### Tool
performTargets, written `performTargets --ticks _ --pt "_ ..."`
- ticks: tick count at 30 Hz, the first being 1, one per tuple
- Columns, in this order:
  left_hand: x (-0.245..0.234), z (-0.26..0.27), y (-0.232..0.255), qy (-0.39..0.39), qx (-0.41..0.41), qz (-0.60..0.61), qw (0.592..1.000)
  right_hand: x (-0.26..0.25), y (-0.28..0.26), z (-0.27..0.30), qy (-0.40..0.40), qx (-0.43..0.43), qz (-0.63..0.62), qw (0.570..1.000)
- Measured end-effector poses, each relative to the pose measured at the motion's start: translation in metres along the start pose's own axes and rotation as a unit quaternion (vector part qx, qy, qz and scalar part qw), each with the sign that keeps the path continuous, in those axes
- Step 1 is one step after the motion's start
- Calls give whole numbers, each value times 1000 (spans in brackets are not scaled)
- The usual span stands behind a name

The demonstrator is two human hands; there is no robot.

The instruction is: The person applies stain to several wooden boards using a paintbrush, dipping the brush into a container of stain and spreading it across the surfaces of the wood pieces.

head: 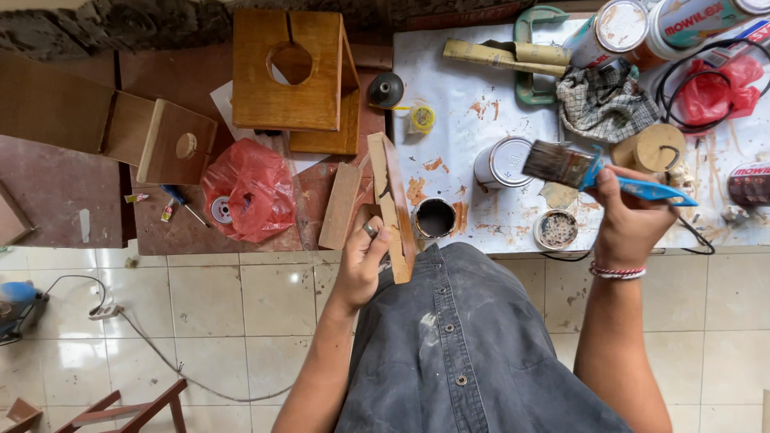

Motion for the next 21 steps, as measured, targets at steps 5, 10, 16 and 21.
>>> performTargets --ticks 5,10,16,21 --pt "7 -3 8 -26 13 -31 999 20 -41 34 -40 29 -9 999" --pt "12 -6 15 -50 1 -26 998 25 -62 50 -68 26 -37 997" --pt "8 -10 14 -126 -4 -65 990 27 -74 31 -133 15 -33 990" --pt "7 -15 28 -194 41 -122 973 32 -106 23 -210 -24 27 977"
Point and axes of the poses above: each hand's wrist, its own z-axis away from the middle knuckle, its own x-axis out of the palm, y = z × x, the point moved 1 cm from there along -z, towards the middle knuckle, and after that the axes turned 13 degrees about y, right-handed, at the moved point
